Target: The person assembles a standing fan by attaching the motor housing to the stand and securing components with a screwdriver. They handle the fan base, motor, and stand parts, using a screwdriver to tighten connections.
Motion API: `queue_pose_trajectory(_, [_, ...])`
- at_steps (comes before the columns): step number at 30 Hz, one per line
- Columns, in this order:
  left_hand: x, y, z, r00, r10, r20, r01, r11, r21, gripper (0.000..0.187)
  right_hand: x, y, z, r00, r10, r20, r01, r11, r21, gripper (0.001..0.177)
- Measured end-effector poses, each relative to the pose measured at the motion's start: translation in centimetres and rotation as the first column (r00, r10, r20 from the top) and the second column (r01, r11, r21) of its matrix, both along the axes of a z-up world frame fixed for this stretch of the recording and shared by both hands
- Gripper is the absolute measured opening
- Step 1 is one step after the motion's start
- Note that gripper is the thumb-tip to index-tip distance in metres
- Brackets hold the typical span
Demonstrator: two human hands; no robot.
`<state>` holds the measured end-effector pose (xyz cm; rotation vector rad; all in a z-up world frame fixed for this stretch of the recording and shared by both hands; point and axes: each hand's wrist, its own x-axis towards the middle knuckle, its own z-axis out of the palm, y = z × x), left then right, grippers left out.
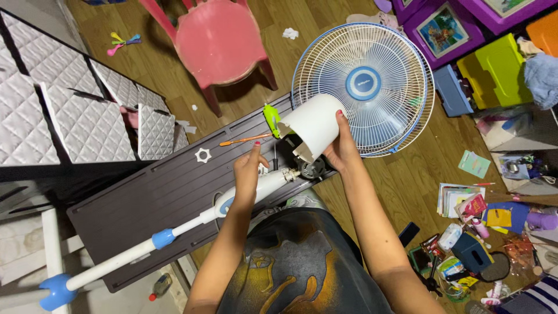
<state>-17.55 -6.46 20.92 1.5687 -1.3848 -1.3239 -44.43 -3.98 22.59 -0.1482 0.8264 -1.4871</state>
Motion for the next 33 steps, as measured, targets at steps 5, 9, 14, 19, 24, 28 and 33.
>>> queue_pose_trajectory(5, [-1.6, -0.5, -1.8, 0.949, -0.125, 0.288, 0.264, 0.817, -0.513, 0.029, -2.2, 0.5, 1.2, 0.996, 0.066, 0.061, -0.07, 0.995, 0.066, 0.08])
queue_pose_trajectory(9, [-3.1, -0.8, -4.0, 0.89, -0.254, 0.378, 0.217, 0.966, 0.139, 0.037, -3.8, 0.7, 1.0, 0.983, 0.141, 0.119, -0.157, 0.978, 0.139, 0.084])
queue_pose_trajectory(14, [-4.1, 1.2, -8.5, 0.623, -0.487, 0.612, 0.426, 0.867, 0.258, 0.082, -5.9, 1.0, -0.8, 0.977, 0.156, 0.147, -0.181, 0.967, 0.179, 0.087])
queue_pose_trajectory(19, [-4.9, 3.2, -12.1, 0.376, -0.533, 0.758, 0.593, 0.767, 0.245, 0.112, -7.9, 1.2, -2.8, 0.97, 0.179, 0.168, -0.216, 0.947, 0.238, 0.089])
queue_pose_trajectory(24, [-6.1, 3.5, -14.0, 0.235, -0.473, 0.849, 0.563, 0.778, 0.278, 0.092, -9.8, 1.8, -4.0, 0.973, 0.148, 0.174, -0.196, 0.933, 0.301, 0.09])
queue_pose_trajectory(28, [-5.3, 3.6, -16.9, 0.13, -0.414, 0.901, 0.57, 0.774, 0.273, 0.055, -10.9, 2.7, -5.3, 0.967, 0.165, 0.196, -0.222, 0.922, 0.317, 0.093])
queue_pose_trajectory(33, [-4.3, 2.9, -17.2, 0.223, -0.462, 0.859, 0.602, 0.758, 0.252, 0.045, -11.1, 3.6, -6.0, 0.966, 0.156, 0.208, -0.226, 0.9, 0.373, 0.093])
